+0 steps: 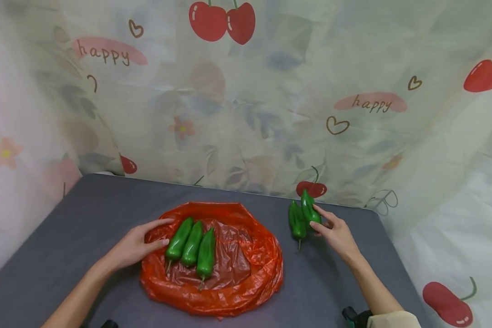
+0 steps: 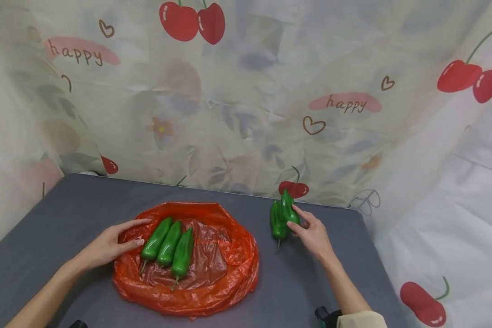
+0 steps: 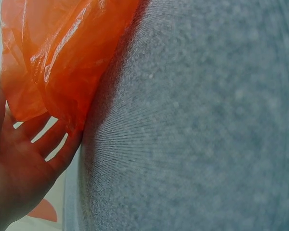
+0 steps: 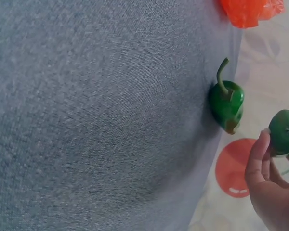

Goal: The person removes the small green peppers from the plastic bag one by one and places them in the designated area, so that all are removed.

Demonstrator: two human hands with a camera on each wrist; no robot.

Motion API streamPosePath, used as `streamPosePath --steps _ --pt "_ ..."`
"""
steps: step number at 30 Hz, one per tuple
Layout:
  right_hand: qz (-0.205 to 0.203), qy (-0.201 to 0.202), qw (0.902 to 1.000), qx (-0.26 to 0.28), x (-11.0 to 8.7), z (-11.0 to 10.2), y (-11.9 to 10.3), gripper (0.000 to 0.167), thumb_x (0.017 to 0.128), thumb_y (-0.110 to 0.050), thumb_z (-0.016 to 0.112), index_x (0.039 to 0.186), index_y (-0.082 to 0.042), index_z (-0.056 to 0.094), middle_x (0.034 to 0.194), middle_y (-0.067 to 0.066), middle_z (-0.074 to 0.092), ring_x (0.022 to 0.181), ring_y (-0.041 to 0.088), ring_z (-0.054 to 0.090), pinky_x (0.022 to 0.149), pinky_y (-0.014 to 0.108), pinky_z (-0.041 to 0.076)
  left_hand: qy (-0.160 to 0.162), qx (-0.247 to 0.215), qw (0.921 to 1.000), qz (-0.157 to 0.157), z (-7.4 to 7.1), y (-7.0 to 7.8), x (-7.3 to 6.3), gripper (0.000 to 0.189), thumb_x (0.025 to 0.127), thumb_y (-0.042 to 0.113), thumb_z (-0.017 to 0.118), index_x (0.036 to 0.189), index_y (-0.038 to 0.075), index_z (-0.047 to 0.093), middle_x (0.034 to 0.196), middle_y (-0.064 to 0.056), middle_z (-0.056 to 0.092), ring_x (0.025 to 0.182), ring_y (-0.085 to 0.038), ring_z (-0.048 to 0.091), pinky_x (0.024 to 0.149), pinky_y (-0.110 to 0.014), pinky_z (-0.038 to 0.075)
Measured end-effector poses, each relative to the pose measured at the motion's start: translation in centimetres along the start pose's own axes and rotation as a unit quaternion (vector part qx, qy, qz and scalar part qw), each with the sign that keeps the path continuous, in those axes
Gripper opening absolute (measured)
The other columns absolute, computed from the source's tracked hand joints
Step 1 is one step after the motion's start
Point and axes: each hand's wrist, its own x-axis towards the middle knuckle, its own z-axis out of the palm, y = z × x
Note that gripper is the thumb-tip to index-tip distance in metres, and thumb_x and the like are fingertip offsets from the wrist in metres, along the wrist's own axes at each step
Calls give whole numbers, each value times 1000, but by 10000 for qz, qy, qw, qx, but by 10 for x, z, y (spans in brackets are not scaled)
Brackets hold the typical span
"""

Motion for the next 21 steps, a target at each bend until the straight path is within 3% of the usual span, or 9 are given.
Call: streamPosePath --steps 13,21 --pt "578 88 9982 -108 8 -1 16 58 99 -28 63 152 -17 42 149 24 42 96 33 68 94 51 47 -16 -31 10000 -62 1 -3 -2 55 97 30 67 146 12 50 134 -24 56 84 -14 66 70 -28 53" --pt "699 -21 9976 -15 11 -1 31 62 97 -37 66 151 -16 44 154 22 37 112 31 65 94 44 50 0 84 10000 -54 -1 -1 2 55 96 32 67 146 14 51 137 -24 54 103 -22 64 76 -28 53"
